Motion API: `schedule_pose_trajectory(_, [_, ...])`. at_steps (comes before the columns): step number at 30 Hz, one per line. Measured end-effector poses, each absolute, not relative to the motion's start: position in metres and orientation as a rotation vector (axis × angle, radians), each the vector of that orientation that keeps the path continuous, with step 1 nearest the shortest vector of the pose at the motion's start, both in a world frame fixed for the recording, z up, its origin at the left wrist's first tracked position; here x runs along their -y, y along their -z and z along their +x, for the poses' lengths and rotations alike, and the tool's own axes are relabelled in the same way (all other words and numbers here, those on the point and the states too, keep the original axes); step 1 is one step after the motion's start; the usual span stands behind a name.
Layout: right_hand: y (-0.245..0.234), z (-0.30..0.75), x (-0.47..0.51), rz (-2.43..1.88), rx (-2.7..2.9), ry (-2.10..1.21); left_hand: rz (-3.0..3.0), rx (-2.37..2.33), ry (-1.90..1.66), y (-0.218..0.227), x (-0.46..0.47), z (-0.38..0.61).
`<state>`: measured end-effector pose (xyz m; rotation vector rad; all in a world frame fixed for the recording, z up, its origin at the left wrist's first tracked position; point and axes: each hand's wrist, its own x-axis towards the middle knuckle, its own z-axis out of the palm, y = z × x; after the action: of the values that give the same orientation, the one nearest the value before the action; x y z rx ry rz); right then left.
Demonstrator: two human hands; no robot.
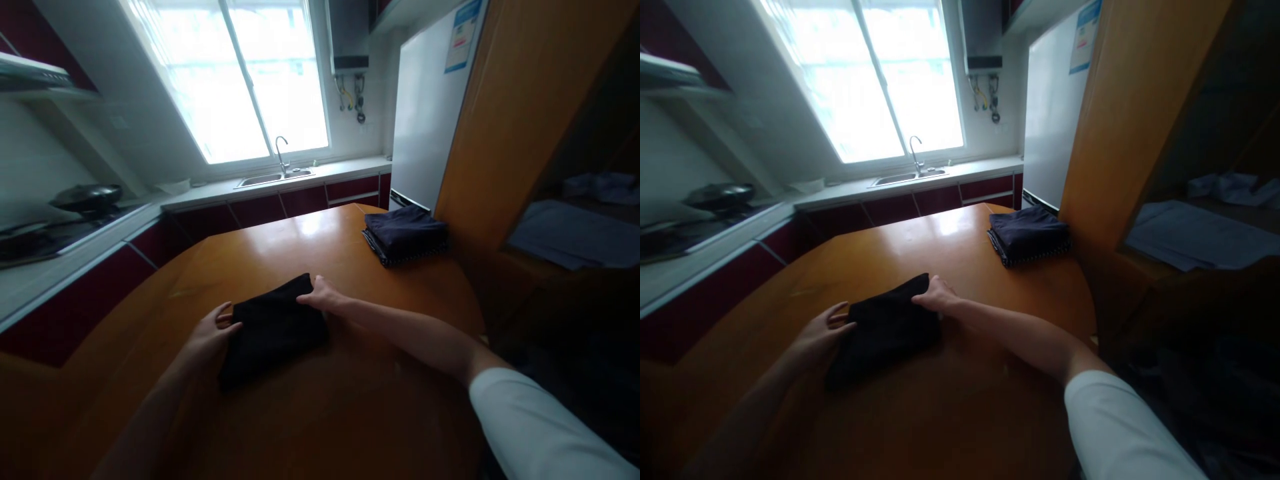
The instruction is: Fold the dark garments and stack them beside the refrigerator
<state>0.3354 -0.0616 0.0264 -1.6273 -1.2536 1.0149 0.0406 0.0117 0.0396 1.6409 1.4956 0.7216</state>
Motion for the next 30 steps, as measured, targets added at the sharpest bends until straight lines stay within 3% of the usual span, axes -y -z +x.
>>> schedule_pose_trajectory(6, [-0.024, 0.33, 0.062, -1.459, 0.971, -1.299, 1.64, -1.405, -0.788, -0.037, -0.004, 0.049])
schedule_pose_trajectory(14, [-0.048, 0.339, 0.062, -1.454, 1.073, -1.087, 1.757, -1.367, -0.87, -0.02, -0.004, 0.053])
schedule_pose_trajectory(18, [-0.1, 0.361, 0.056, -1.581, 1.397, -0.701, 1.895, -1.369, -0.944, -0.006, -0.003, 0.08])
schedule_pose_trajectory(23, [-0.193, 0.393, 0.065, -1.708, 1.697, -0.299, 1.64, -1.12, -1.038, -0.008, -0.009, 0.148])
schedule_pose_trajectory(30, [-0.28, 0.463, 0.088, -1.785, 1.708, -0.262, 1.161, -0.542, -0.94, -0.034, -0.002, 0.284])
